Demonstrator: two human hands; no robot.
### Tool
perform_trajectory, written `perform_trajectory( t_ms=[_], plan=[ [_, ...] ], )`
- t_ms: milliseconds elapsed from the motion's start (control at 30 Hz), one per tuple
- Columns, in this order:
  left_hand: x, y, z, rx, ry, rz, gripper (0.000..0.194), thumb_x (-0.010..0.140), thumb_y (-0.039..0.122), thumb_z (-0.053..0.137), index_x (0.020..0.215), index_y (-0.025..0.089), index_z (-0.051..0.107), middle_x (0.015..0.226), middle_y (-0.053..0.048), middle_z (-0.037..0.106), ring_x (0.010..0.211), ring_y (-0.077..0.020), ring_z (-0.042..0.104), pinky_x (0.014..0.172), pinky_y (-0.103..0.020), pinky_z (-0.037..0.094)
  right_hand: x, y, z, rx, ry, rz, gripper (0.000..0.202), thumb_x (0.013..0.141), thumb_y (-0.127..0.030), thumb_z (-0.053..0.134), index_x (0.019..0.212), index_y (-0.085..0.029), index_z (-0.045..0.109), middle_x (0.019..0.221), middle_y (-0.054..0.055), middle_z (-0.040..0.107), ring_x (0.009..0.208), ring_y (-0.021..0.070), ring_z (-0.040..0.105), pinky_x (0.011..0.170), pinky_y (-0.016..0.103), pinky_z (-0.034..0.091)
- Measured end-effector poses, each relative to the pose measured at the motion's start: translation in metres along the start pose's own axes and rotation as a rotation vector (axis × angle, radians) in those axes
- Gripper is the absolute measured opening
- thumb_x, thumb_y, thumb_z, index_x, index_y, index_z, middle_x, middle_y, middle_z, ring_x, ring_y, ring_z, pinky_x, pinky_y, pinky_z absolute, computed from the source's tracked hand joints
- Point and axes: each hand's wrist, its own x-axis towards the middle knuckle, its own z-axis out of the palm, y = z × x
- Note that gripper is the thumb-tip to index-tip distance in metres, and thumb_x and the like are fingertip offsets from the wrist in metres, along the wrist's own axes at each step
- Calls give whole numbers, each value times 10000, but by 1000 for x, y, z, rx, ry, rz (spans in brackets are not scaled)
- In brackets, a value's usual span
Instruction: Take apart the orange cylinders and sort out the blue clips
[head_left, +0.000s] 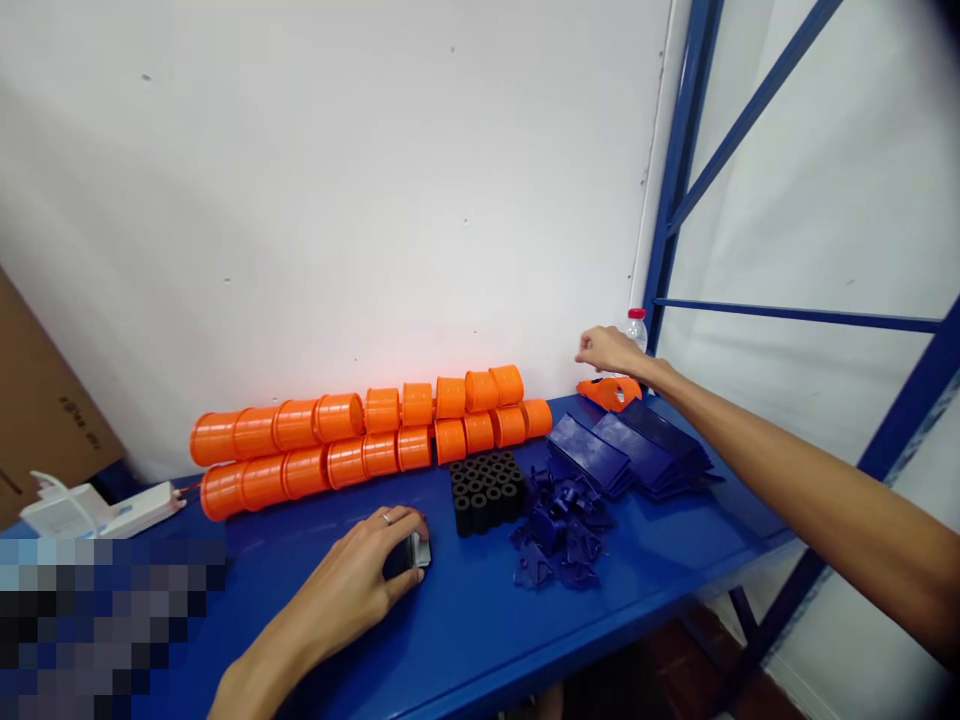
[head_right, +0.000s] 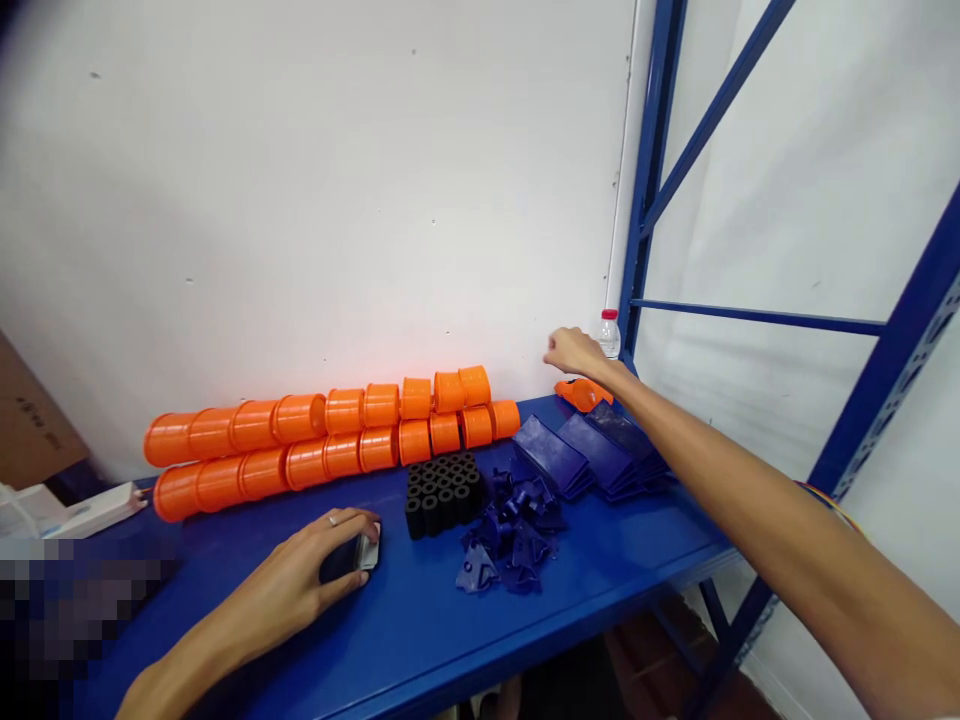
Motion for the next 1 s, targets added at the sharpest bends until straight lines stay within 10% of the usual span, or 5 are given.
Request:
perform_trajectory(
  t_ms=[233,533,633,800,1000],
  plan=[
    [-1,6,-4,-3,-16,-54,235,864,260,621,1097,278,648,1179,-46,671,1072,-266,629,947,-366,440,-6,65,29,-103,-140,235,321,837,-417,738,877,-99,746,865,178,738,740,255,700,643,315,460],
    [-1,2,-4,-43,2,-66,278,836,261,660,1114,275,669,1205,-55,687,1107,-278,641,983,-382,464,-1,62,10,-86,-75,191,237,895,-392,692,904,-155,698,843,112,739,803,233,688,651,295,402],
    [-2,4,-6,-86,105,-41,354,825,343,711,1173,285,682,1382,-79,633,1244,-322,600,1075,-437,447,-15,46,-19,-103,98,104,277,897,-456,677,904,-180,660,896,109,728,860,255,660,646,307,365],
    [6,46,-26,-271,601,-19,315,877,474,680,1101,253,688,1194,-87,717,1198,-338,628,1107,-492,437,-78,-10,-55,33,469,-154,340,880,-535,667,817,-218,560,821,67,667,704,212,582,603,311,334],
    [47,99,-39,-919,665,10,577,917,592,623,1325,194,531,1205,-146,683,1142,-285,664,1017,-449,507,-172,-106,-40,335,544,-601,399,934,-552,649,781,-243,450,708,8,576,582,161,504,557,302,354]
  ],
)
